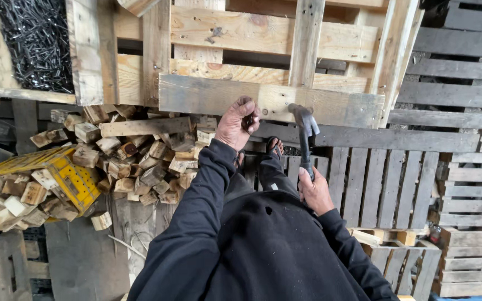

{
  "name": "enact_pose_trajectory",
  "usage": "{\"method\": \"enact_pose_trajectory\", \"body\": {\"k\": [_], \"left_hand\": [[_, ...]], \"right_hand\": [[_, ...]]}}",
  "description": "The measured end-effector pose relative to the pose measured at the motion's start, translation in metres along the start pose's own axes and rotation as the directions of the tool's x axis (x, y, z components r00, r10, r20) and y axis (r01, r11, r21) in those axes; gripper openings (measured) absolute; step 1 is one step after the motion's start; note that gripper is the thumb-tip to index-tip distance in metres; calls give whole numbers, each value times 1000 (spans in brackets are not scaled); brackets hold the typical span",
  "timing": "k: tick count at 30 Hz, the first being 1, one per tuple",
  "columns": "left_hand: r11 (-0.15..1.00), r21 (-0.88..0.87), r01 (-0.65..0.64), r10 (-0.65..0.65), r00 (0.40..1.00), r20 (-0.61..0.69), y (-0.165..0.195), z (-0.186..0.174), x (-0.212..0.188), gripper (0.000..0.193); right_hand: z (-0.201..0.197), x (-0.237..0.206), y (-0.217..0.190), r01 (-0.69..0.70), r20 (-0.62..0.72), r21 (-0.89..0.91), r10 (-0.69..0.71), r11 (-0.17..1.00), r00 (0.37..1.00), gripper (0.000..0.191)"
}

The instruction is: The person assembles a wooden pallet by hand, placing small wooden blocks and planks into position and securing them with nails using a hammer. The person repeatedly picks up nails, positions wood pieces, and hammers them into place.

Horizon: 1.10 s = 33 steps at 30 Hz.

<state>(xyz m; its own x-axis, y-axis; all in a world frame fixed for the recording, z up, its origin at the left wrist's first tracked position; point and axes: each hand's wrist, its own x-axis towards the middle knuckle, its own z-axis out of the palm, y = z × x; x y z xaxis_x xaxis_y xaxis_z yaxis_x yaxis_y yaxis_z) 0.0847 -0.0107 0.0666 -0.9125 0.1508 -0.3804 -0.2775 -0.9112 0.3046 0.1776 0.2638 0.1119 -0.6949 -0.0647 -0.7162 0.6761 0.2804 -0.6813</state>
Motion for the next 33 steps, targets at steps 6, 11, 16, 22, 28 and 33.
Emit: {"method": "enact_pose_trajectory", "body": {"k": [6,11,16,22,28,33], "left_hand": [[969,216,-122,139,988,-65,-11,-11,18,11],[454,775,-439,537,829,154,-12,-28,45,15],[329,808,-489,549,795,257,-16,-35,53,16],[-52,925,-377,485,800,354,-8,-29,49,13],[-32,971,-238,424,877,229,-7,-27,51,18],[-125,907,-402,440,797,413,6,-43,56,22]], "right_hand": [[-15,-12,-5,-23,-35,-86,20,996,999,37],[-11,-13,-4,124,-49,-101,-130,987,990,37],[-8,-3,-13,-22,-50,-88,18,996,999,38],[2,-30,-46,164,-8,-131,-166,978,986,37],[25,-25,-79,131,12,-263,-133,956,991,32],[18,-36,-76,123,-36,-276,-139,953,990,36]]}}
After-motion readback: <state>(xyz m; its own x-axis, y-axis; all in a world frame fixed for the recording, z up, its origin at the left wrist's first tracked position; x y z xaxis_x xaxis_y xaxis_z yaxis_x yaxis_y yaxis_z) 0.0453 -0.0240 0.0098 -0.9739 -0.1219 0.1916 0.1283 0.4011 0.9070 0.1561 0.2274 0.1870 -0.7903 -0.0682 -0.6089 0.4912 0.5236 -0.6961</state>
